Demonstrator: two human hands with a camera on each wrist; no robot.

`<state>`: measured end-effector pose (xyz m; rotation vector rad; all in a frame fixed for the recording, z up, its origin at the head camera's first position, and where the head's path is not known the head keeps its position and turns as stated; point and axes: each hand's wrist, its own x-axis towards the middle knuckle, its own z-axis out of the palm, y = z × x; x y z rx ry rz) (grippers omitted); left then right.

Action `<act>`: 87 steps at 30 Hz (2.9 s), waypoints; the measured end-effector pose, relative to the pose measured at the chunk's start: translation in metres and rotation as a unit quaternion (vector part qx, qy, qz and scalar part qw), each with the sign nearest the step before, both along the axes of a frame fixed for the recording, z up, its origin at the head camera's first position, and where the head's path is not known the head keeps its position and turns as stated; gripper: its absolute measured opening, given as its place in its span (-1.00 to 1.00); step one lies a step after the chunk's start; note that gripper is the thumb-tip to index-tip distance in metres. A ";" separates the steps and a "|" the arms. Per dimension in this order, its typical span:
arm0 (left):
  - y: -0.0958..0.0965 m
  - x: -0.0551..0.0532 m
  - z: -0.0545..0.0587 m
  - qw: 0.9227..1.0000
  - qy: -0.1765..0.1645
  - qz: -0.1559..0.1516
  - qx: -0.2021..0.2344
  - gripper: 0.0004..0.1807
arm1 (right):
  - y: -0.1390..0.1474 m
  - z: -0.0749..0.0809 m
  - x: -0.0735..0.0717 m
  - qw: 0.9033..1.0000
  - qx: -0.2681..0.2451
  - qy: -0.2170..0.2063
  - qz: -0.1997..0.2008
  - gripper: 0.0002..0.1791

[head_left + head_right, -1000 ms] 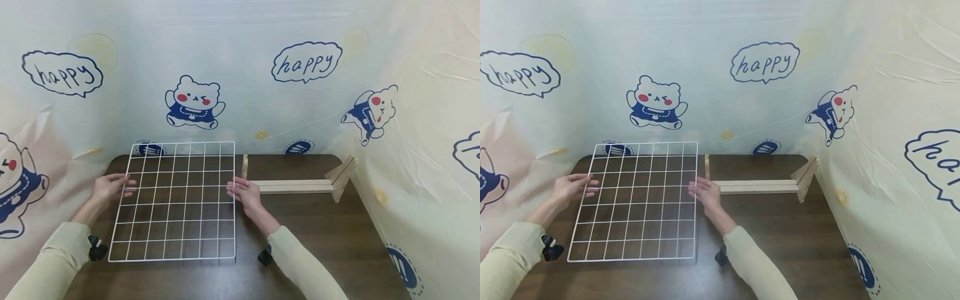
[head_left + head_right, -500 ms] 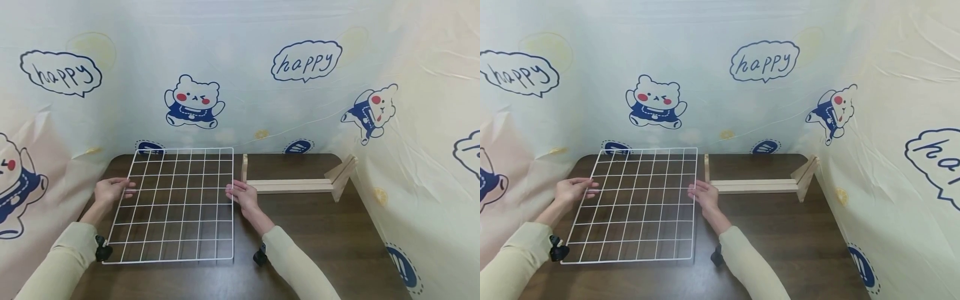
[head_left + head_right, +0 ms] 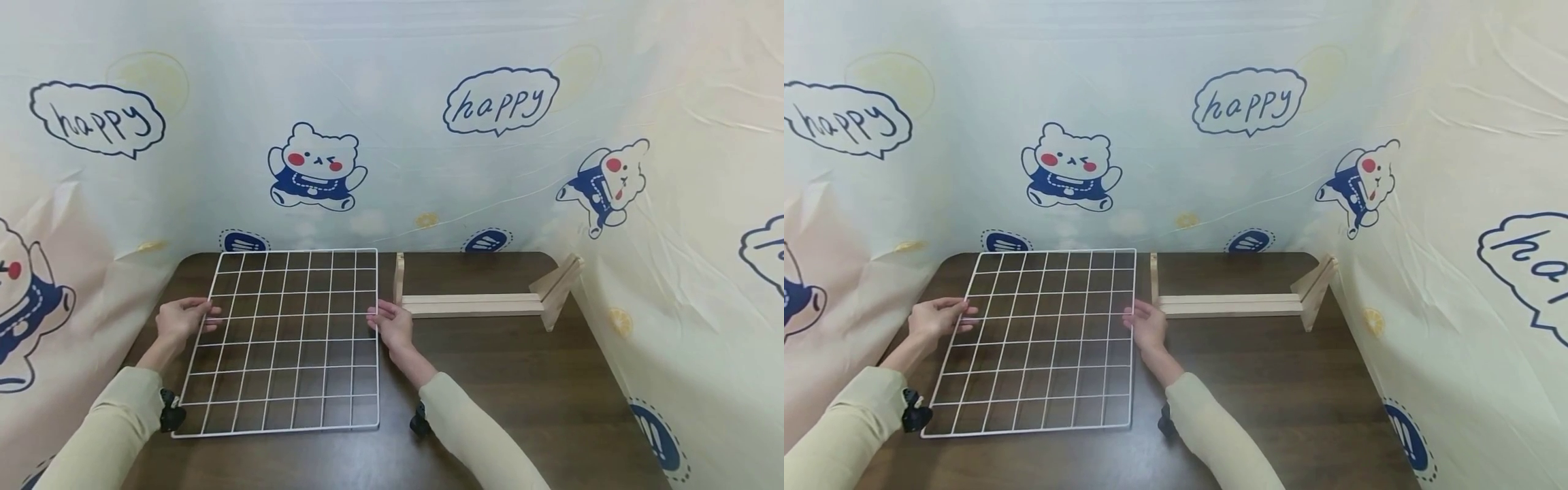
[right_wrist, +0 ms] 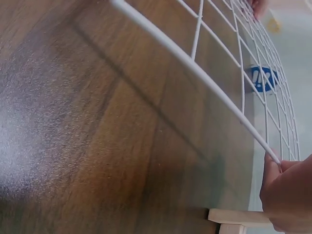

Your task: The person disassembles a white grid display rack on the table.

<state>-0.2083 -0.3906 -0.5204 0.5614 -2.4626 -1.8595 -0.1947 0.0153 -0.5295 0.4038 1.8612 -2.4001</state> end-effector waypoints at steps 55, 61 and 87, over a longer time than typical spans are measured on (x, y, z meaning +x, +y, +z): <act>-0.008 -0.019 -0.029 0.984 0.003 -0.045 -0.172 -0.61 | -0.023 -0.023 -0.020 0.865 0.479 0.142 0.047 -0.61; -0.006 -0.018 -0.029 0.981 0.010 -0.038 -0.192 -0.63 | -0.024 -0.022 -0.023 0.877 0.467 0.105 0.047 -0.55; 0.004 -0.018 -0.035 0.952 0.004 0.012 -0.307 -0.70 | -0.028 -0.025 -0.029 0.865 0.493 0.049 0.076 -0.53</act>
